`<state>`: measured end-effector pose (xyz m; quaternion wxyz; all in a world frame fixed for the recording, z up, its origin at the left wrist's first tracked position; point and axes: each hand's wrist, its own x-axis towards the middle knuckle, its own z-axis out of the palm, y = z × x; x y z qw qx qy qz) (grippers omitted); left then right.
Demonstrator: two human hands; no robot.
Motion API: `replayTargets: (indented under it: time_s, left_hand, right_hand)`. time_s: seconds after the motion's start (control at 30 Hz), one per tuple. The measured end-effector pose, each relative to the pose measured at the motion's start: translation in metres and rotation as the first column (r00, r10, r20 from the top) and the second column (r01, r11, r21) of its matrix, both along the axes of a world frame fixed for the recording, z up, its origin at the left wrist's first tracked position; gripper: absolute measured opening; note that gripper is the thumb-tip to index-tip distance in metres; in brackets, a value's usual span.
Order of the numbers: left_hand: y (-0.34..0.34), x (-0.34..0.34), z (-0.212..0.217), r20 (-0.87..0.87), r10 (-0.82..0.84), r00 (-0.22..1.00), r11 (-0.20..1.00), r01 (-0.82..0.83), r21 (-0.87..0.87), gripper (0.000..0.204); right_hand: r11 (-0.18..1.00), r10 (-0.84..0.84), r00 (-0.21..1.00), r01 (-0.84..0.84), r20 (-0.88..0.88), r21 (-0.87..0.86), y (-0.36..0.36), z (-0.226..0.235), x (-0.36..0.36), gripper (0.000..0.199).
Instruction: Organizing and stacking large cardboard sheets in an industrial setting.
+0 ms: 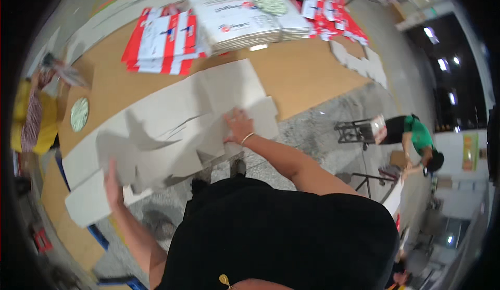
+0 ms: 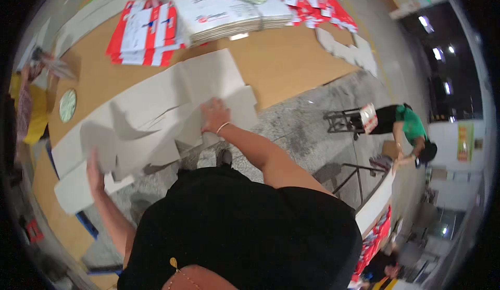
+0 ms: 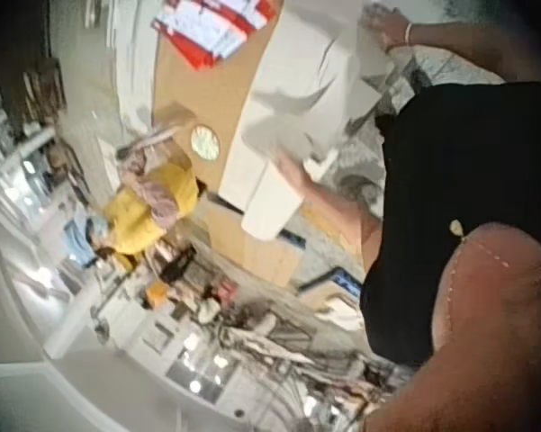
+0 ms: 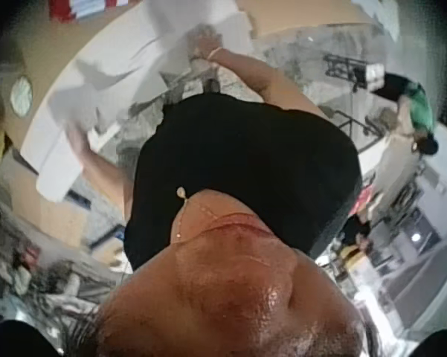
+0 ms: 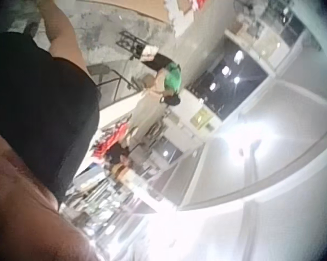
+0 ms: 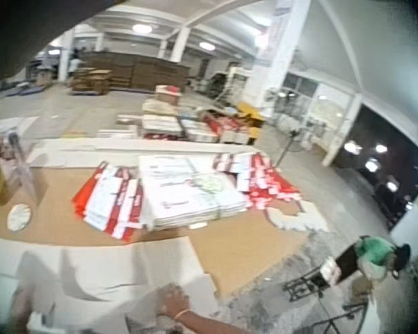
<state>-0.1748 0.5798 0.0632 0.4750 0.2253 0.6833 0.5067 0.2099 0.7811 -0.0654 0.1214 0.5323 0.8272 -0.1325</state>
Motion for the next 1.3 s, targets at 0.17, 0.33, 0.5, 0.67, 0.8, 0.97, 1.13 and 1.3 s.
replayTargets:
  time_s: [0.17,0.33,0.5,0.67,0.8,0.97,1.13,1.3]
  left_hand:
    - [-0.089,-0.026,-0.1,0.555,0.527,0.644,0.758,-0.651,0.037,0.067]
    - [-0.127,-0.015,-0.223,0.623,0.456,0.635,0.669,-0.707,0.23,0.075]
    - [-0.081,0.009,-0.154,0.376,0.609,0.699,0.765,-0.643,-0.042,0.044]
    - [-0.052,0.032,-0.132,-0.287,0.372,0.883,0.928,-0.358,0.103,0.041]
    - [0.038,0.147,-0.012,-0.939,0.038,0.341,0.993,0.095,0.075,0.064]
    - [0.006,0.087,-0.032,-0.54,0.225,0.811,0.963,-0.102,0.248,0.052]
    - [-0.082,0.024,-0.111,0.623,0.421,0.659,0.758,-0.633,0.156,0.052]
    - [-0.073,0.011,-0.136,0.377,0.489,0.786,0.862,-0.503,-0.069,0.054]
  right_hand:
    - [0.996,0.071,0.997,-0.072,0.026,0.05,-0.004,-0.005,0.001,0.097]
    - [0.994,0.102,0.994,-0.103,0.04,0.032,-0.004,0.0,-0.004,0.097]
    - [0.994,0.11,0.994,-0.11,0.029,0.004,-0.002,-0.007,-0.002,0.096]
    - [0.993,0.112,0.992,-0.113,0.05,0.015,0.003,-0.01,-0.005,0.095]
    - [0.994,0.108,0.994,-0.109,0.035,0.03,0.012,-0.014,0.024,0.097]
    - [0.993,0.107,0.994,-0.108,0.025,0.041,0.015,-0.021,0.03,0.098]
    - [0.991,0.12,0.993,-0.12,0.006,0.063,0.018,-0.024,0.038,0.098]
    - [0.993,0.11,0.993,-0.112,0.038,0.042,0.019,-0.019,0.038,0.098]
